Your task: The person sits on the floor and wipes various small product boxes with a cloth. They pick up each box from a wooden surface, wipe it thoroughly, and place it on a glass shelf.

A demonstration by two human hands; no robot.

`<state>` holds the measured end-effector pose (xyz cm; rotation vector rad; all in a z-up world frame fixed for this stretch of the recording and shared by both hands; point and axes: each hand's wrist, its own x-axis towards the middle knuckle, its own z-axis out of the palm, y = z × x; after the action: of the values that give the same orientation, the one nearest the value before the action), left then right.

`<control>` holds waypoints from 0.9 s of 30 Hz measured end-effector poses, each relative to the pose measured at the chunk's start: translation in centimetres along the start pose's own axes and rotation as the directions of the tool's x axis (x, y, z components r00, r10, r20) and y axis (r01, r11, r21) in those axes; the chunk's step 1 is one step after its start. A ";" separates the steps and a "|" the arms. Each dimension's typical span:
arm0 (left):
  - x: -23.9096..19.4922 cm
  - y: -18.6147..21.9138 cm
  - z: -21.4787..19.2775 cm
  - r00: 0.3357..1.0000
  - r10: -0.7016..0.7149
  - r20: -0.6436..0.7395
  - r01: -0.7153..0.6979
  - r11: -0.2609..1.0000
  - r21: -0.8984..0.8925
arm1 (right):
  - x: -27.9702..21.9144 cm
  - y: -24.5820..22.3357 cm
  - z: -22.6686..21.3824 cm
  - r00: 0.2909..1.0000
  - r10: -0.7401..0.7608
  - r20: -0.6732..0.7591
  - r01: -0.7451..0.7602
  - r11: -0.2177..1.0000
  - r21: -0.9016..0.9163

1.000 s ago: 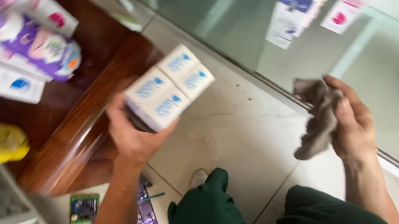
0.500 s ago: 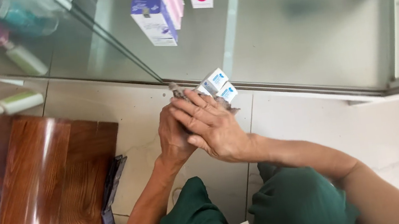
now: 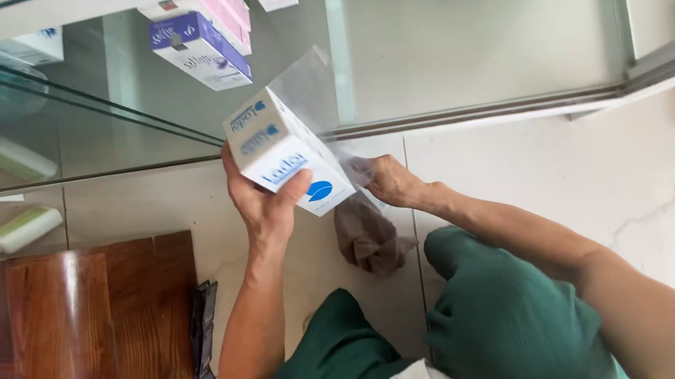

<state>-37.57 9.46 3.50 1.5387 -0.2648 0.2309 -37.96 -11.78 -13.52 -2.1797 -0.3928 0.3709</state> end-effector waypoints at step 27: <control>-5.6 -8.2 -3.1 0.861 -0.506 0.046 0.275 0.388 -0.880 | -4.0 -1.0 -7.0 0.978 0.192 -0.075 0.011 0.318 0.948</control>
<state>-40.30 12.54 -6.10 0.4754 0.1923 -0.1232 -38.98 -17.81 -8.16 -0.9982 0.0969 0.3350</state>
